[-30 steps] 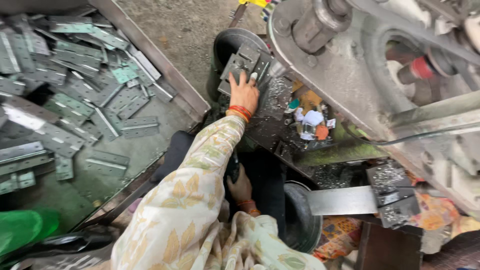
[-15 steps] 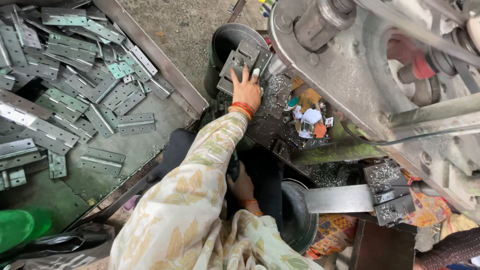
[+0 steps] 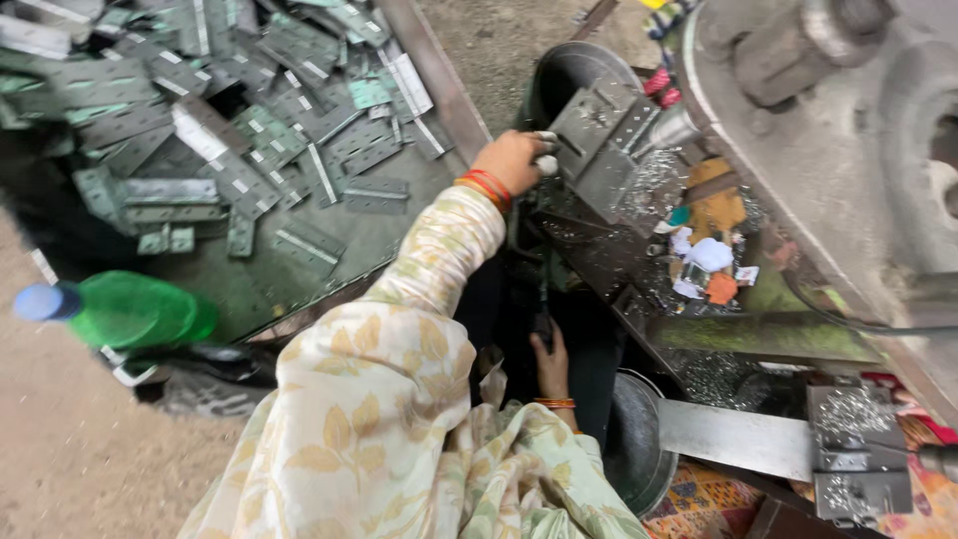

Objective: The person operates a manual press machine to shape metal brackets. They pick up a bracket from a bin, place it into the press, and operate the lever to complete the cycle, repeating this process continuously.

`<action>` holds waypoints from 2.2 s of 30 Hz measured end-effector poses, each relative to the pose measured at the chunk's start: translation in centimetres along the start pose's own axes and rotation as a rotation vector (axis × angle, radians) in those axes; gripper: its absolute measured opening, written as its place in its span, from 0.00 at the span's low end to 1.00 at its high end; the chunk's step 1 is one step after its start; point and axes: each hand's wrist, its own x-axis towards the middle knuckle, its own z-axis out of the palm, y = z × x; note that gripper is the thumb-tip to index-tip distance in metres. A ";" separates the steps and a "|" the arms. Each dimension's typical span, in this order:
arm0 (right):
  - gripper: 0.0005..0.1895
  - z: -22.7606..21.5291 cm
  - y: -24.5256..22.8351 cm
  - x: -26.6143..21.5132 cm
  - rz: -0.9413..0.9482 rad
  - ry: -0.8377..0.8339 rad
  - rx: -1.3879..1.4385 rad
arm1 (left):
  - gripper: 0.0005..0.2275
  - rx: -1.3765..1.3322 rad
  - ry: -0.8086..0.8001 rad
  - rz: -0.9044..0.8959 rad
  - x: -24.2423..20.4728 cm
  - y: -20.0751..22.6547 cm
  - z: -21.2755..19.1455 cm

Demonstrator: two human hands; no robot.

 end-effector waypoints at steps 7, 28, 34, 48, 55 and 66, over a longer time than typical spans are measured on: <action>0.33 0.6 -2.2 -0.1 -0.006 0.007 0.065 | 0.19 0.605 -0.001 -0.306 -13.3 -17.5 -1.4; 0.31 0.7 -3.8 -0.2 0.140 0.007 0.188 | 0.38 0.202 0.063 -0.542 -21.9 -19.4 -2.9; 0.30 0.7 -3.8 -0.6 0.017 -0.005 0.195 | 0.39 0.066 0.078 -0.554 -21.7 -19.8 -2.9; 0.32 0.4 -3.9 -0.7 0.103 0.011 0.173 | 0.30 0.043 -0.003 -0.476 -15.8 -13.9 -5.7; 0.32 0.4 -3.1 -0.6 0.115 0.023 0.141 | 0.34 -0.486 0.067 -0.246 -2.9 -0.7 -6.3; 0.31 0.3 -2.8 -0.8 0.122 0.015 0.205 | 0.22 0.193 0.129 0.143 2.2 9.1 3.6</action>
